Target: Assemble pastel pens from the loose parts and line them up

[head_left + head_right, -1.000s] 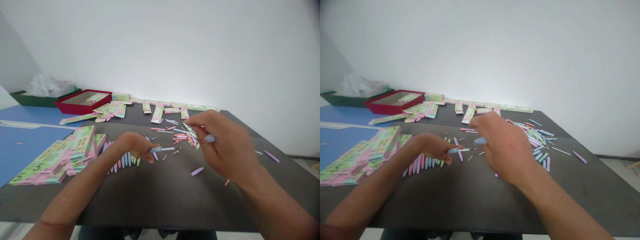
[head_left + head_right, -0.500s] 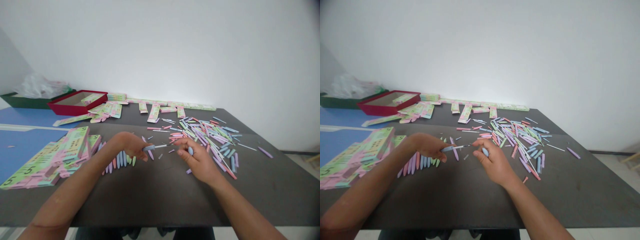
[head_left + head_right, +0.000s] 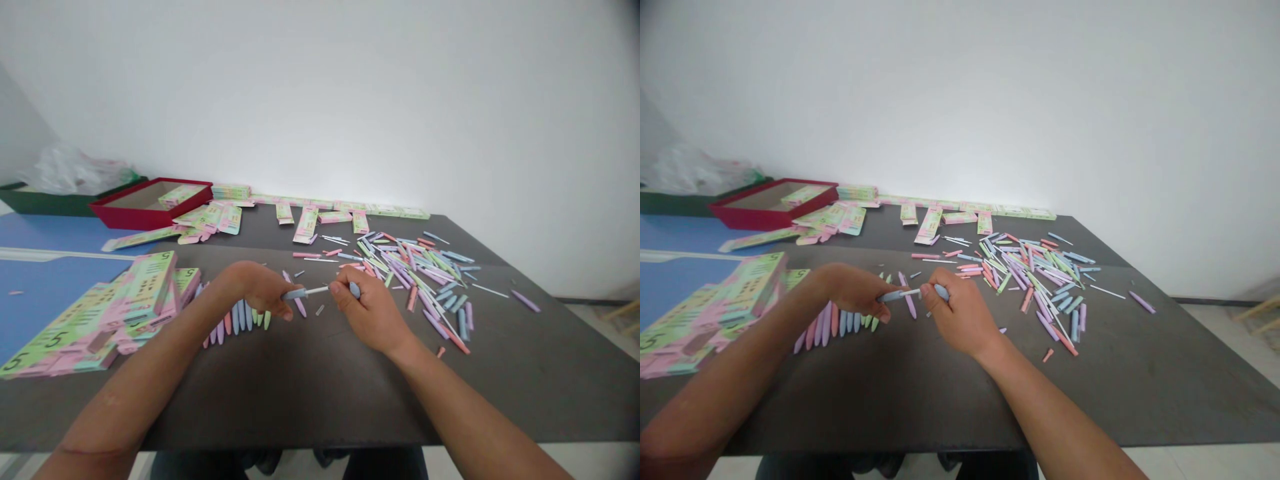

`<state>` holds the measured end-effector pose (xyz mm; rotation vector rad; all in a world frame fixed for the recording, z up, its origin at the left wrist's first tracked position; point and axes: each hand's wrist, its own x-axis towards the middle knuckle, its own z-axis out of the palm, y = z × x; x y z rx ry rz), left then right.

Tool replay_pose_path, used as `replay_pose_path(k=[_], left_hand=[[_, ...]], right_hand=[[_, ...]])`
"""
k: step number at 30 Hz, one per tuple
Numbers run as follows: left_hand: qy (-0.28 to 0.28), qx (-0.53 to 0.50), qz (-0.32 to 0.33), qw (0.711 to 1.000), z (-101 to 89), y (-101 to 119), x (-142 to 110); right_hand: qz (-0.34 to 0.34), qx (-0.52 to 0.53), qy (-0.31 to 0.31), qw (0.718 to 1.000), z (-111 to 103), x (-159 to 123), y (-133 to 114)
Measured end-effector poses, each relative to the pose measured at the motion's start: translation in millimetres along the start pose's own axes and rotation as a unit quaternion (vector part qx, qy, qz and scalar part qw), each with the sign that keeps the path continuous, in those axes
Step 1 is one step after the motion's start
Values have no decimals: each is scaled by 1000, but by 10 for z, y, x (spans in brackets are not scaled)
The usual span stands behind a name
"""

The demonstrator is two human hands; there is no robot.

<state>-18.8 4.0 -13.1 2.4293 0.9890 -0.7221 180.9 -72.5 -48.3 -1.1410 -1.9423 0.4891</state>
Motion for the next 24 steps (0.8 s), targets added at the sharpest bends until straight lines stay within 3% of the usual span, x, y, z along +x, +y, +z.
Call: replay_pose_path(k=[7,12,16,20,24], left_hand=[[-24,-6,-11,1000,-51,22,-66],[-19,7,-25,999,-71,20,-88],[10,34,-40,999,-81,37,-102],[22,51,-57,997,-86,31,-109],[23,42,-53,997,-84,-1,-111]], right_hand=[[32,86,-7,996,-52,-135,143],[87,-4,41,995,-119,-39,504],[126,-145,-46,980,-15,171,828],[173,-302,-143,927,194,364,1004],[172,-326,-185,911,392,470,1034]])
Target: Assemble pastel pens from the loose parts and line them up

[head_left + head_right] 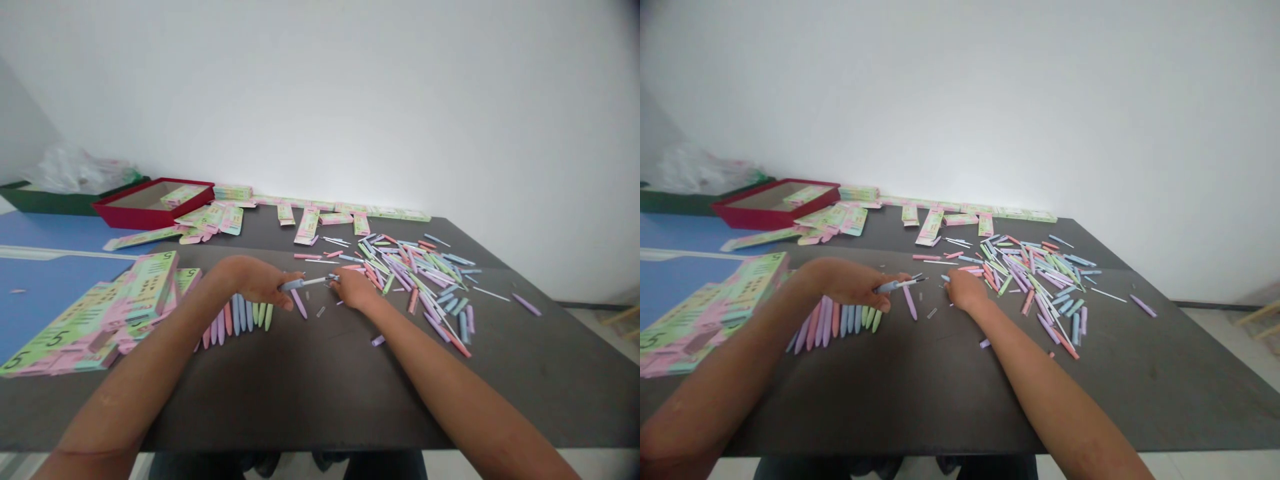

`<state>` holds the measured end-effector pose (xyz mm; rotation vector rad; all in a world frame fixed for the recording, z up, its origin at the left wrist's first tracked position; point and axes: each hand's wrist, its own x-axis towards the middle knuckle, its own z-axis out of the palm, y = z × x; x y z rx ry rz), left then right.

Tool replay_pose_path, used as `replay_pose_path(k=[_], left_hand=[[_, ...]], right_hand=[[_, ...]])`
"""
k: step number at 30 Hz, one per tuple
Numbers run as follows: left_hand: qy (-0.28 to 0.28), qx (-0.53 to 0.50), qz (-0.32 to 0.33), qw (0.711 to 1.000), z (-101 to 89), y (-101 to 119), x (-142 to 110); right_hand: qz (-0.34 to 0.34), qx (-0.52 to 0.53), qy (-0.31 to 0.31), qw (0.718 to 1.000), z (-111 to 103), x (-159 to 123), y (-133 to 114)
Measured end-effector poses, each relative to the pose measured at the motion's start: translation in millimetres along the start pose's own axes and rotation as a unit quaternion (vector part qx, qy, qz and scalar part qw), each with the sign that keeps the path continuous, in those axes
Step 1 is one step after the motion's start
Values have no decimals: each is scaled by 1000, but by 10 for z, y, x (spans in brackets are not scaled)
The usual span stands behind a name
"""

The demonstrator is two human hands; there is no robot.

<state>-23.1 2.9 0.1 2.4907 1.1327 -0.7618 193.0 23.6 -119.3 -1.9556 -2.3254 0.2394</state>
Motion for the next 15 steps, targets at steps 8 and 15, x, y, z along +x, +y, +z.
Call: replay_pose_path(k=[8,15], left_hand=[[20,-36,43,998,-13,-55,-48],[9,-37,45,998,-23,-50,-61]], right_hand=[[-24,23,-2,999,108,61,-138],[-4,160,36,987,86,74,-8]])
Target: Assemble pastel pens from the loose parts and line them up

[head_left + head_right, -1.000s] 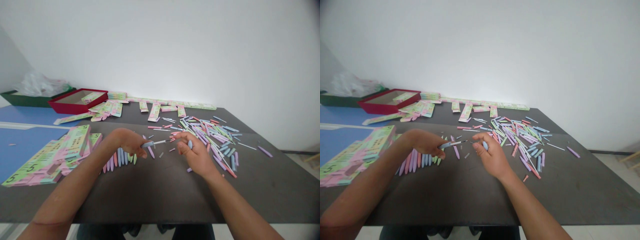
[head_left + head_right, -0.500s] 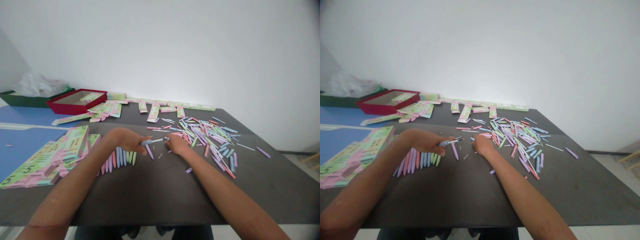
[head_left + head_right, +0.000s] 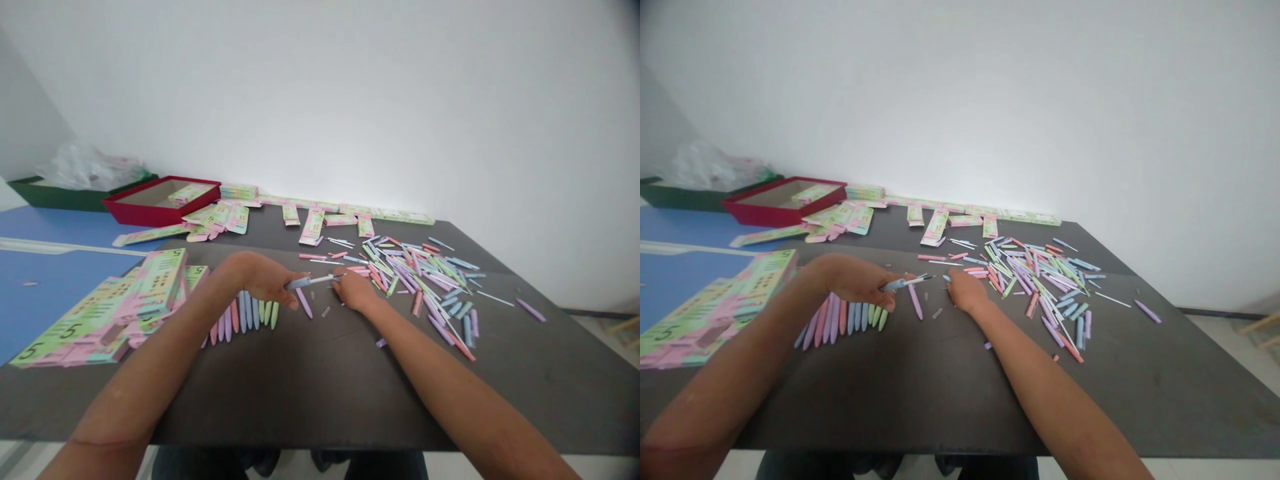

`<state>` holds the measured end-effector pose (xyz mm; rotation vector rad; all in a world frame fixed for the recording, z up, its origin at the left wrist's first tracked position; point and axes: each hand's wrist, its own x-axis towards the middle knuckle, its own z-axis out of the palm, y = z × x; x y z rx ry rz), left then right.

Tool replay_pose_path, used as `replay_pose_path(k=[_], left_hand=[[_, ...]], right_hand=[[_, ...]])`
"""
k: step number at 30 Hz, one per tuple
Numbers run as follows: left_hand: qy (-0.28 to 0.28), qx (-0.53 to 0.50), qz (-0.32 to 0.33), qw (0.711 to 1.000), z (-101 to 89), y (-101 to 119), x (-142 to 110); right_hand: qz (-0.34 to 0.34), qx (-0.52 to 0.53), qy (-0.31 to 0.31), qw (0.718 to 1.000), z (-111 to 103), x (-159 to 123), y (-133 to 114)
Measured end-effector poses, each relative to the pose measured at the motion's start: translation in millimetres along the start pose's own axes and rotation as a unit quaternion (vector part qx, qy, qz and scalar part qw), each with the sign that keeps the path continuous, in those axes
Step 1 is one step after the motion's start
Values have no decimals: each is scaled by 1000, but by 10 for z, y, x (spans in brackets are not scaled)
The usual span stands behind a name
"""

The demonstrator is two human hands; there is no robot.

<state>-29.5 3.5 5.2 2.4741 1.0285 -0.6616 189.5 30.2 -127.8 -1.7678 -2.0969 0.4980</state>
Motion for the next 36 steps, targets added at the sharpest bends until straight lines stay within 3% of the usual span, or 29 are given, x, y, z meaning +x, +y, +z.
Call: replay_pose_path(k=[4,6,7,10,11,13,16,22,25,27,29,32,33,34,36], left_hand=[[-6,3,0,1000,-12,19,-6],[-10,5,-2,1000,-16,27,-2],[-11,6,-5,1000,-17,30,1],[-17,1,-7,1000,-15,29,13],[-21,-6,-8,1000,-12,25,17],[-27,-17,-10,999,-5,12,25],[-25,-25,-14,999,10,-12,41],[-31,-25,-2,999,31,-31,66],[-34,-17,-7,999,24,-10,59],[-33,-18,-13,999,16,6,46],[-31,-23,-14,999,7,18,34],[-30,-21,-15,999,2,19,31],[-32,-20,-15,999,5,16,35],[-34,-21,-13,999,9,11,42],[-40,-25,-6,999,22,2,59]], right_hand=[[16,127,26,991,-165,-59,20],[47,292,15,955,-253,-123,10],[73,412,2,908,-290,-159,1],[158,725,-38,669,-356,-257,-42],[175,768,-40,615,-363,-280,-60],[189,808,-33,557,-362,-305,-95],[174,824,-34,538,-338,-299,-122],[167,819,-5,549,-303,-286,-36],[164,818,-25,551,-294,-319,11],[142,799,-46,582,-287,-335,34],[110,736,-23,668,-279,-334,60],[50,482,70,872,-270,-309,112],[23,366,87,926,-268,-300,126],[-4,253,86,964,-265,-293,135],[-53,64,44,996,-255,-284,128]])
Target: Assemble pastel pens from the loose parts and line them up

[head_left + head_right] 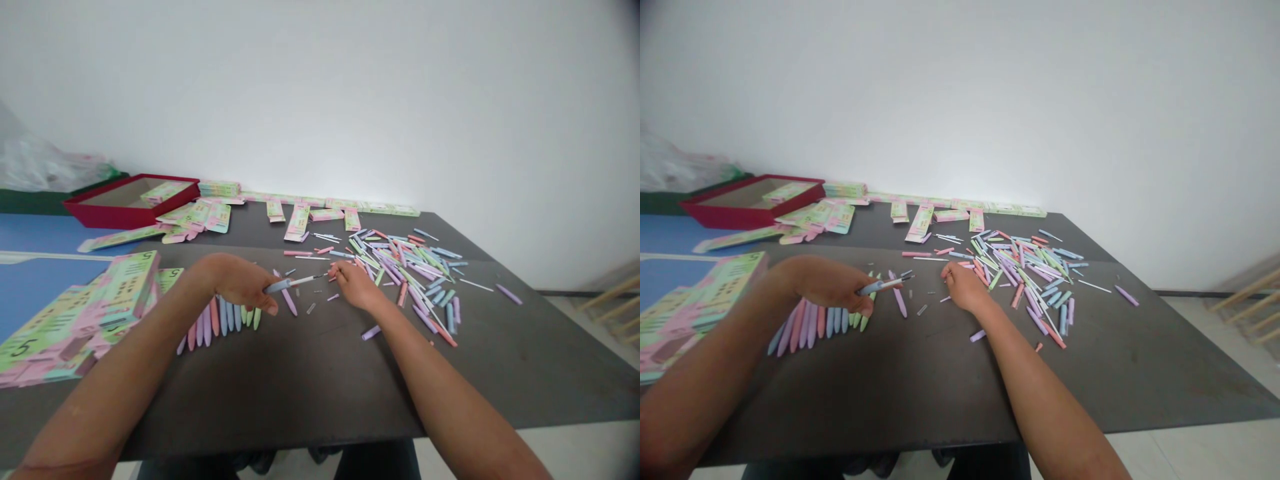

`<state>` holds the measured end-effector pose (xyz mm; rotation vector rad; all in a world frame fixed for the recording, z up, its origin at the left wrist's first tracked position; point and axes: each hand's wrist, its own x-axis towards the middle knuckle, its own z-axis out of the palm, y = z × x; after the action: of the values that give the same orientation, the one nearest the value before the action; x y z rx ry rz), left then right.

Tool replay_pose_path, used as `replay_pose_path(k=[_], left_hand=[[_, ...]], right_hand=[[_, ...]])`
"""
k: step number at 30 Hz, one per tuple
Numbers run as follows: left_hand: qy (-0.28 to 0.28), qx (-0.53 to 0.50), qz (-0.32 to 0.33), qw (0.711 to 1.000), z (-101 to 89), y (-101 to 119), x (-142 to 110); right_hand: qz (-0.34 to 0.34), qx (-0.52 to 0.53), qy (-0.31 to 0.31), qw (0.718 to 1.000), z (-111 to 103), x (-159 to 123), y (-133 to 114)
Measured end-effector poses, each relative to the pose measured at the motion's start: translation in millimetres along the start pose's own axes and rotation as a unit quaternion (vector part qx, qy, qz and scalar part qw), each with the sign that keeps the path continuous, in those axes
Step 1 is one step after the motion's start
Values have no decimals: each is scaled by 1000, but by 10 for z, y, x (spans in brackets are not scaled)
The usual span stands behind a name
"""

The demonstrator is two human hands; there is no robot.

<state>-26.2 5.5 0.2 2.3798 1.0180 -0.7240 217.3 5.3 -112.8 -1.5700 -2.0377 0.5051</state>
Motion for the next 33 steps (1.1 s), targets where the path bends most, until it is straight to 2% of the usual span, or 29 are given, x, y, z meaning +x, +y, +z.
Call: replay_pose_path(k=[2,4,14,17,23,33], left_hand=[[-4,2,4,1000,12,-4,17],[-6,5,6,1000,21,-2,28],[-18,-3,-6,1000,-2,38,16],[-19,-4,-8,1000,-5,46,2],[-21,-31,0,999,-4,62,16],[-48,-39,-15,998,1,87,53]], right_hand=[[-27,-123,-69,990,23,15,-37],[-42,-190,-122,973,56,52,-94],[-92,-248,-248,932,221,436,-331],[-100,-250,-247,931,216,433,-321],[-114,-253,-199,940,190,319,-165],[-113,-242,-170,949,298,321,-114]])
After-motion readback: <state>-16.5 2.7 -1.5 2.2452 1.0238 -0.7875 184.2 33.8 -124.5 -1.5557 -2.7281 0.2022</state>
